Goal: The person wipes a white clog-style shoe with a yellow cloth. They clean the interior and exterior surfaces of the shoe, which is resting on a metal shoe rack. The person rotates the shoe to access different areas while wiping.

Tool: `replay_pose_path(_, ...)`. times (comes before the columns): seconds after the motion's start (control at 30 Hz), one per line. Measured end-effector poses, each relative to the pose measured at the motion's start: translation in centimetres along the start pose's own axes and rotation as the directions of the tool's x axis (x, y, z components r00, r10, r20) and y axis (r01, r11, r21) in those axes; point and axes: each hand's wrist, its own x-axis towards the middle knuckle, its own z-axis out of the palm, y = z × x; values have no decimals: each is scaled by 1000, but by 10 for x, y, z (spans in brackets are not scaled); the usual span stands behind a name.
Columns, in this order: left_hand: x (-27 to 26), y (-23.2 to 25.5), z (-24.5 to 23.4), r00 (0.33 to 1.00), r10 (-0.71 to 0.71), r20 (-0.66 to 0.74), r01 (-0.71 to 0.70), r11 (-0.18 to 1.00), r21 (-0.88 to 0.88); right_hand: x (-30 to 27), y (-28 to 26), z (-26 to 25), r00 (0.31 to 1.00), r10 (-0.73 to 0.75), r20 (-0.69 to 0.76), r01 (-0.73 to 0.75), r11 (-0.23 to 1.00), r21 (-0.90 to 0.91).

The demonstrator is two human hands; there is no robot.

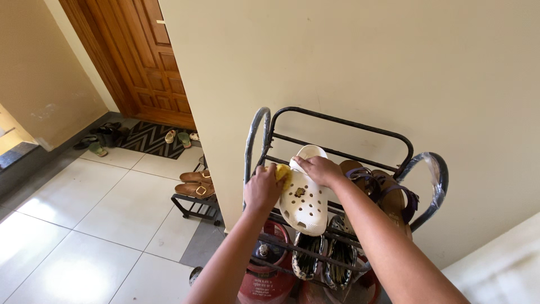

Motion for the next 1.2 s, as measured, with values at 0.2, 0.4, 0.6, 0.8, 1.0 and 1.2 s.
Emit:
replay_pose_path(0.2,-10,6,20,980,183,74,-173,977,-128,-1,5,-5,1000,-11,7,10,999,36)
replay_pose_path(0.4,17,-10,27,978,-198,64,204,970,-129,-3,3,0,1000,8,-9,-7,997,82)
replay_pose_path(0.6,19,-6,42,983,-149,105,168,964,-206,-2,10,1,1000,-16,-11,16,998,63)
replay_pose_path(0.8,30,-9,34,907,-317,276,407,829,-385,0,7,3,1000,0,-16,1,998,70)
replay_pose_path(1.0,16,-1,35,987,-136,85,156,930,-333,3,10,7,996,-42,75,43,999,-12)
replay_pose_path(1.2,6,-9,17,985,-154,71,168,943,-287,0,4,-1,999,-45,-9,45,999,9)
